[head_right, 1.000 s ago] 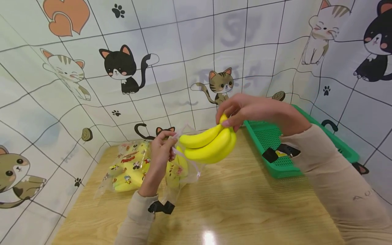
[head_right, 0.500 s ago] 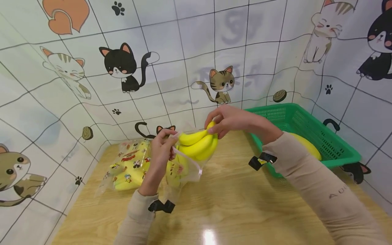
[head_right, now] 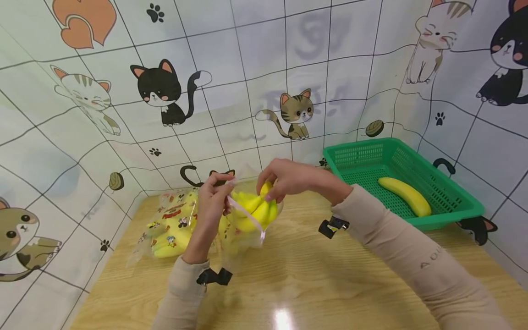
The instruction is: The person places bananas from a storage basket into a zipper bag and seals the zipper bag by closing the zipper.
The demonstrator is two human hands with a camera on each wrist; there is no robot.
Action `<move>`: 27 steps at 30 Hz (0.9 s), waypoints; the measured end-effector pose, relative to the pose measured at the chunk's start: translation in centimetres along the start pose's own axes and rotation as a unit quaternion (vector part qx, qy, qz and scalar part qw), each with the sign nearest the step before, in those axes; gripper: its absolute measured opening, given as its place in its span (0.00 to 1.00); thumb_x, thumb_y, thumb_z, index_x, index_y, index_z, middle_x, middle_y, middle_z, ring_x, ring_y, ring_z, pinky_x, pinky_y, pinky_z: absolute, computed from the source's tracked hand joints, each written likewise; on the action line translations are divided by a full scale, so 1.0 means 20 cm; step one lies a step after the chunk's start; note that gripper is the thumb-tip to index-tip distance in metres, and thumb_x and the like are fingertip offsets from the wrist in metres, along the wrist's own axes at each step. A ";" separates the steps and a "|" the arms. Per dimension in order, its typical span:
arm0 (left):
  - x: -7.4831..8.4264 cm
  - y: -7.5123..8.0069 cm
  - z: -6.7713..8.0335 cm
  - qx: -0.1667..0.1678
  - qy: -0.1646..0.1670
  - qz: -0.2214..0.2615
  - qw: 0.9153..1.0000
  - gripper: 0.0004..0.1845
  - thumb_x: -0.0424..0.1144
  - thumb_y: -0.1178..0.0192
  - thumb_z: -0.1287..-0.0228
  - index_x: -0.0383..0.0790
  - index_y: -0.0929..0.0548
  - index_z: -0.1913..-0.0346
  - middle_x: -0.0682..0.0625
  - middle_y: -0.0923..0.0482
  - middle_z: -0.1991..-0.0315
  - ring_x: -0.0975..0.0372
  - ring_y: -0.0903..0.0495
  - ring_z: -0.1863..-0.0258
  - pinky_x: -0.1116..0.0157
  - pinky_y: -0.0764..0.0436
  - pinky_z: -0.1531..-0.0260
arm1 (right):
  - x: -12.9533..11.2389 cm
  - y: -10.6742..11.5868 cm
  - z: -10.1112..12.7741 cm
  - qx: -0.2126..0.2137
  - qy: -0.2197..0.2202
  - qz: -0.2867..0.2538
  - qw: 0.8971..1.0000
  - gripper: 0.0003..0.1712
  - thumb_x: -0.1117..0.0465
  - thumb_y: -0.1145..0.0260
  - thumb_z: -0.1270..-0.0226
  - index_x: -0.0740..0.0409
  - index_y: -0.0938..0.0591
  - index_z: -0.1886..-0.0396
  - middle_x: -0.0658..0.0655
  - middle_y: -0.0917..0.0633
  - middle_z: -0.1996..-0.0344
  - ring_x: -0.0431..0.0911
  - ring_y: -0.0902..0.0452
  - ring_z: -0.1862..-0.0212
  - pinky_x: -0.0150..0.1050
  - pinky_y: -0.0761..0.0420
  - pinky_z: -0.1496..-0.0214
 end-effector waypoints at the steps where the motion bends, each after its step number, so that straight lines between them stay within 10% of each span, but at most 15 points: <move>1: 0.00 0.00 0.00 -0.001 0.000 -0.001 1.000 0.11 0.35 0.44 0.24 0.37 0.20 0.44 0.56 0.33 0.89 0.63 0.35 0.91 0.69 0.33 0.88 | 0.00 -0.01 -0.01 0.002 -0.002 0.001 1.000 0.10 0.70 0.30 0.33 0.61 0.12 0.53 0.59 0.11 0.57 0.46 0.13 0.66 0.41 0.10 0.59; 27: 0.06 0.00 0.02 0.015 0.003 0.015 1.000 0.09 0.35 0.44 0.25 0.41 0.17 0.48 0.55 0.32 0.89 0.64 0.34 0.93 0.70 0.30 0.90 | -0.10 -0.19 -0.14 0.112 0.018 0.149 0.982 0.13 0.61 0.24 0.38 0.53 0.09 0.53 0.50 0.09 0.57 0.42 0.16 0.64 0.35 0.16 0.63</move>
Point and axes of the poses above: each hand's wrist, its own z-axis away from the middle knuckle, its own y-axis out of the back of the hand, x = y × z, the point moved 3 cm from there along -z, towards the middle knuckle
